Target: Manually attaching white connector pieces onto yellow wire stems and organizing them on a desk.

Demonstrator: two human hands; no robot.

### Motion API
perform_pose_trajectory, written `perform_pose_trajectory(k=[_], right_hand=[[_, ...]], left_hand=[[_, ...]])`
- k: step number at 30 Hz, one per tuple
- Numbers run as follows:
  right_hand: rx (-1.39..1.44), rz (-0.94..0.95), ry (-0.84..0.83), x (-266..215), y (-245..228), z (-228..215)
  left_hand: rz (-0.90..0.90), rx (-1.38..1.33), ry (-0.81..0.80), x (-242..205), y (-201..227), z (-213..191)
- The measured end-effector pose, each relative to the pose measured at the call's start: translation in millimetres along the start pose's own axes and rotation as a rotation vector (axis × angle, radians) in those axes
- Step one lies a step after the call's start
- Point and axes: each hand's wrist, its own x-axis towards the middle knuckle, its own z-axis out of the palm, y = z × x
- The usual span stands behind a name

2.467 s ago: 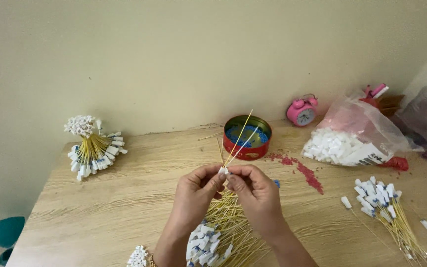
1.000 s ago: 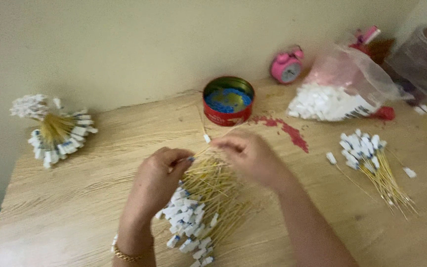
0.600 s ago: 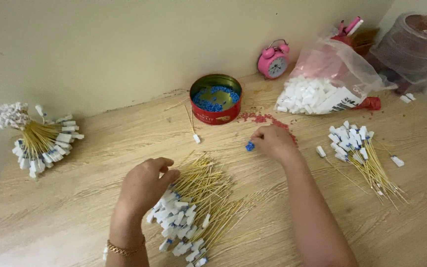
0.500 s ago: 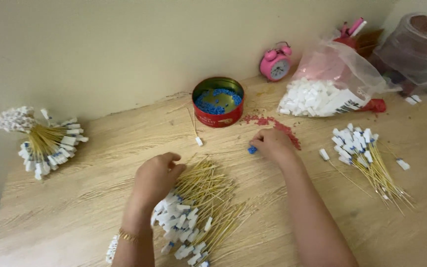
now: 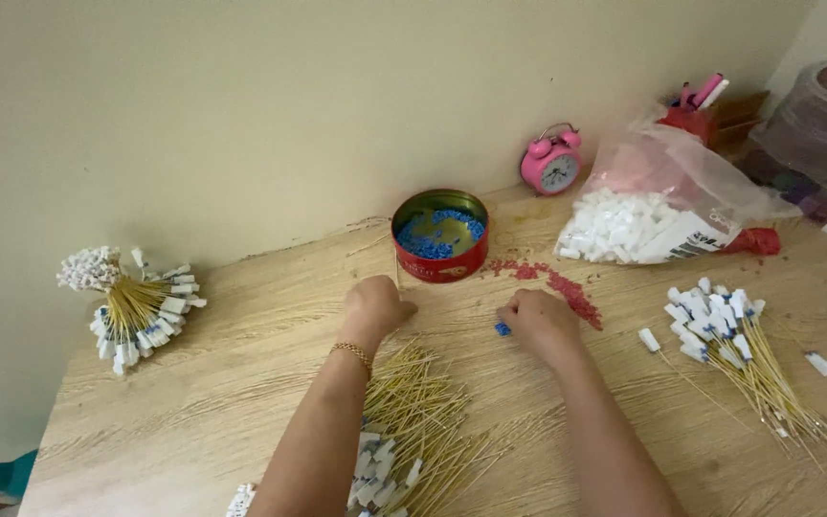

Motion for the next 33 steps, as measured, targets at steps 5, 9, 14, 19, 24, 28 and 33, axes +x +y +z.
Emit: perform_pose_trajectory(k=[5,9,14,19,24,28,33], right_hand=[[0.05,-0.01,-0.035,3,6,3],[0.007,-0.017,-0.06,6,8,6],[0.162,-0.046,0.012,-1,10,-1],[0.661,-0.181,-0.011,-25,-24,-26],[1.217,-0.547,-0.184,-58,-68,-36],[1.22,-0.553,-0.217,-68,-89,-28],[1.269,-0.582,-0.2,-68,-95,-13]], left_hand=[[-0.002,0.025,0.07,38,-52,29],[-0.137,-0.125,0.081,6,-89,-6],[-0.084,-0.683,0.314,-98,-80,-38],[0.011,-1.374,0.3,-123,-64,-24],[0.194,-1.826,0.09,-121,-38,-1],[0.245,-1.898,0.032,-130,-28,-5],[0.241,-1.887,-0.021,-137,-25,-12]])
